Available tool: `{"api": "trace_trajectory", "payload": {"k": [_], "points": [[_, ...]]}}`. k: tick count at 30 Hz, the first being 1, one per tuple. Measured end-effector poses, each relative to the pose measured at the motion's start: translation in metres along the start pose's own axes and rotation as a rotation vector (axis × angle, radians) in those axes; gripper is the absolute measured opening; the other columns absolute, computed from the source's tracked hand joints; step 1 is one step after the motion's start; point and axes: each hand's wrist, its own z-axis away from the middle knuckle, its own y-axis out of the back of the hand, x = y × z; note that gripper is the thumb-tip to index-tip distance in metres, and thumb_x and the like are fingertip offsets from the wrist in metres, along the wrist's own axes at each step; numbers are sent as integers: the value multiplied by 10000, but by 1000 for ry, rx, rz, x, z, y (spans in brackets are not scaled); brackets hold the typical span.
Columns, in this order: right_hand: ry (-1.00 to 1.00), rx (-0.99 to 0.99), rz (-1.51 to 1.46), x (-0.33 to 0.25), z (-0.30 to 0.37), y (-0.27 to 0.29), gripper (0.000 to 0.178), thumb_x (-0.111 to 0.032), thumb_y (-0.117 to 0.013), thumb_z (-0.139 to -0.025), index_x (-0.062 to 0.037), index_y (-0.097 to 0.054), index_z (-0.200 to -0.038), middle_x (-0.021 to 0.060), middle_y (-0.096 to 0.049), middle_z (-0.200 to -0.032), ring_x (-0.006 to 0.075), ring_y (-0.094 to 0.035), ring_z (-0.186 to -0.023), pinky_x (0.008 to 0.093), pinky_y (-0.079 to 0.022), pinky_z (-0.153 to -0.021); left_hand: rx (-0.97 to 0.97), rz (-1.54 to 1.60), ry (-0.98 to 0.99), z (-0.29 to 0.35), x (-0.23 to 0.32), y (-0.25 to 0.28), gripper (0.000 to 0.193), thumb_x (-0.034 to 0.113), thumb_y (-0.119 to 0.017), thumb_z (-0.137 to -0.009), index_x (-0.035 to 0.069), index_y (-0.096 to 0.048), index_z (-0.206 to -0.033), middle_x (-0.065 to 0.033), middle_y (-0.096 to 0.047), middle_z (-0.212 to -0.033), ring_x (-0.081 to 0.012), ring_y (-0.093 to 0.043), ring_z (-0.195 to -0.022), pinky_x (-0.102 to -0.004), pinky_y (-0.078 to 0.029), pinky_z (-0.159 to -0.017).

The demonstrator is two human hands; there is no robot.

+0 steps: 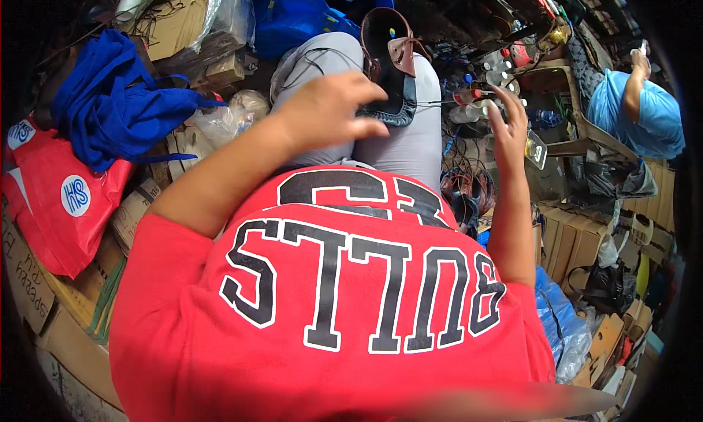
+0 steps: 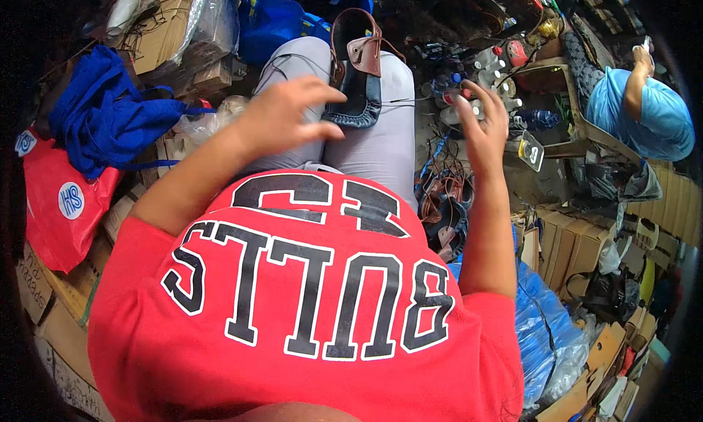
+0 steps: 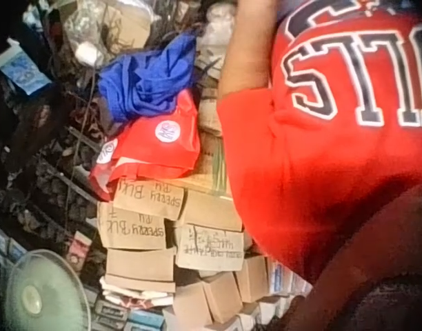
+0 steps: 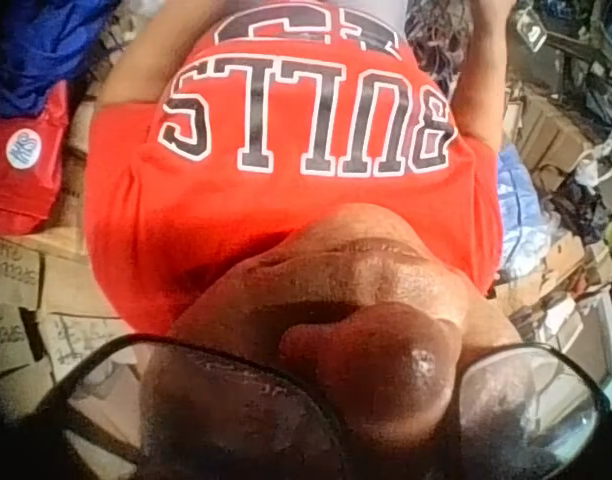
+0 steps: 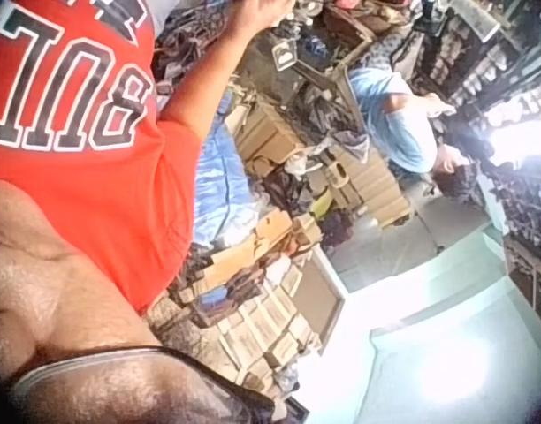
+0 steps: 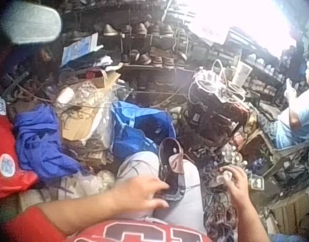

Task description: Manually stitching the leather components of a shoe upper using a needle and thread.

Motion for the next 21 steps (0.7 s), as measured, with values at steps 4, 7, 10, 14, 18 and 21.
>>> {"api": "trace_trajectory", "payload": {"k": [4,7,10,14,18,21], "points": [[356,-445,278,-102,-54,-20,297,-396,-652,-782,-100,-679,-797,47,-619,-906,253,-527,-969,374,-354,-866,-72,-199,-83,-5,-1,-25,416,241,-743,-694,80,-625,-1060,-109,-588,-828,-307,-607,-755,-390,-498,-683],[442,-790,333,-103,-62,-43,252,-309,-637,-785,-59,-632,-756,114,-598,-748,308,-563,-785,406,-422,-718,-63,-208,-136,-8,-5,-32,365,191,-725,-697,108,-644,-1043,-93,-564,-781,-306,-603,-711,-409,-497,-655],[444,-912,235,-89,-63,-49,231,-234,-637,-772,-15,-582,-721,151,-550,-716,351,-533,-710,419,-423,-654,-71,-181,-115,-10,-6,-33,338,170,-714,-704,123,-655,-1033,-92,-563,-785,-302,-602,-702,-407,-499,-641],[401,-947,117,-99,-61,-31,222,-189,-626,-765,9,-545,-703,189,-507,-682,380,-510,-688,427,-412,-624,-60,-160,-95,-10,-10,-32,311,158,-700,-708,124,-662,-1015,-95,-557,-785,-301,-600,-695,-412,-498,-627],[-122,-842,-187,-88,-49,11,181,-152,-616,-836,-1,-572,-746,76,-585,-679,180,-552,-628,340,-414,-570,-132,-147,-62,-14,-12,-27,335,185,-702,-735,131,-665,-1064,-103,-580,-822,-295,-609,-734,-377,-507,-670],[-219,-659,-344,-92,-38,23,148,-121,-624,-864,0,-583,-790,23,-564,-747,100,-514,-718,270,-407,-612,-472,422,229,-35,-23,3,451,254,-723,-758,101,-632,-1172,-114,-642,-929,-176,-613,-881,-271,-471,-794]]}}
